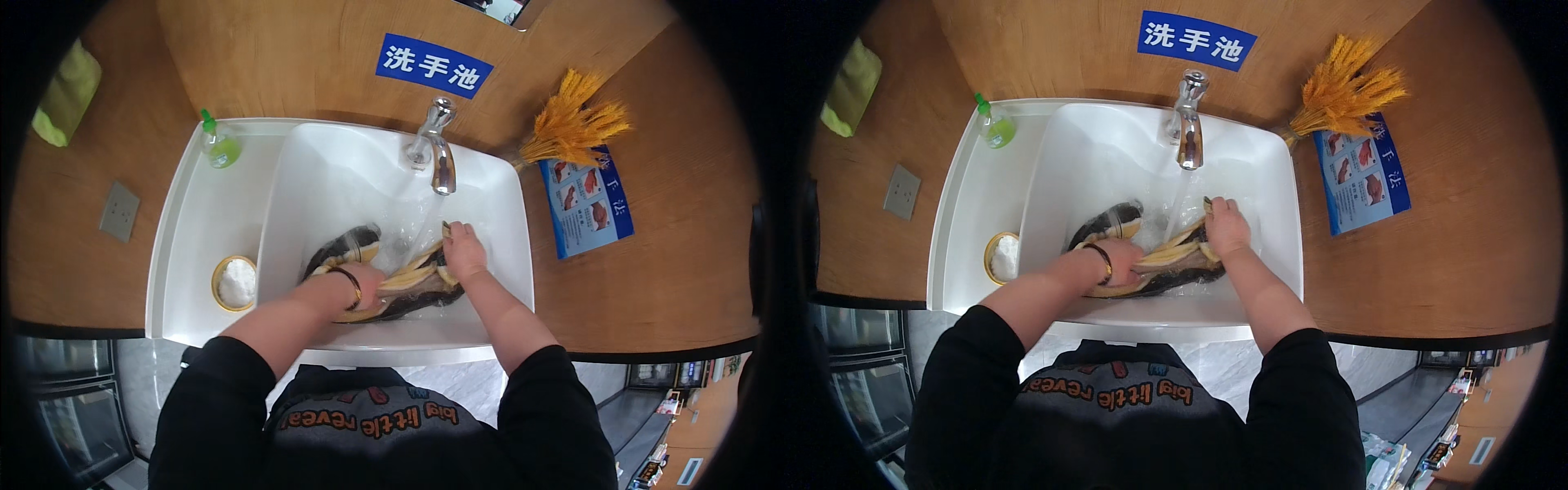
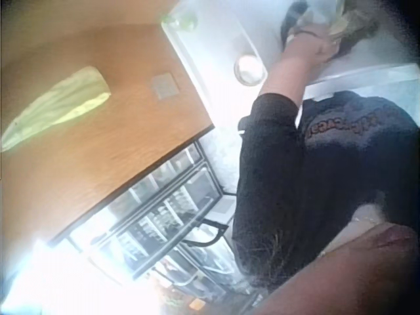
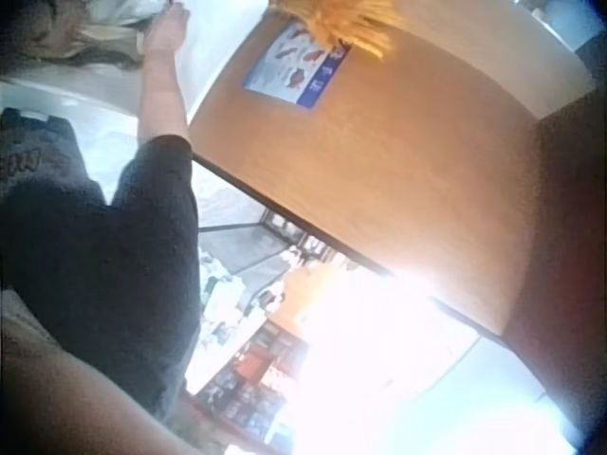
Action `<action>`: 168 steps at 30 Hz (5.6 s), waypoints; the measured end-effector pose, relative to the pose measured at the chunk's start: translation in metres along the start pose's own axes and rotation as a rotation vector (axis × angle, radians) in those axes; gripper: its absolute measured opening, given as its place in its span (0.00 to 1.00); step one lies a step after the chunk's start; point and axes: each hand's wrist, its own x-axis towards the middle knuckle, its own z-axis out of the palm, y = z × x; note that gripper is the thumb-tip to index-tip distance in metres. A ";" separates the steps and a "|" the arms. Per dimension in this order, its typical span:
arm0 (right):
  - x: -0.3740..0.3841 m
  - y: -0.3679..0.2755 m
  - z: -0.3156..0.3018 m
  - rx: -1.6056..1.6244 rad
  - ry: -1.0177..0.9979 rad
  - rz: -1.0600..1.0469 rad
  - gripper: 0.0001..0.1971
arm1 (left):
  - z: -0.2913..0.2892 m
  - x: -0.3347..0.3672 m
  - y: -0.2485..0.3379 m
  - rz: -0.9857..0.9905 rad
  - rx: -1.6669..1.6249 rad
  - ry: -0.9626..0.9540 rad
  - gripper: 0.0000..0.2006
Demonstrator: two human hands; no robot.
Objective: The person washes a patterned cloth in a white sink under running water. They repeatedly rub, squeeze, and rinse the cloth with both hands, turning it over and wringing it out multiple times.
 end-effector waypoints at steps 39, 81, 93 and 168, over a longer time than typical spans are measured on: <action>-0.026 -0.071 0.053 0.156 -0.071 -0.456 0.14 | 0.018 0.021 -0.026 -0.256 0.004 0.475 0.14; -0.010 -0.058 0.021 0.034 -0.359 -0.238 0.14 | -0.004 0.049 -0.026 -0.200 -0.205 0.502 0.19; -0.045 0.008 -0.105 0.197 -0.477 -0.290 0.16 | -0.041 -0.024 -0.037 0.111 -0.453 0.508 0.18; -0.031 -0.076 -0.057 1.384 -0.929 -0.013 0.20 | -0.080 -0.120 -0.039 0.540 -1.583 0.102 0.28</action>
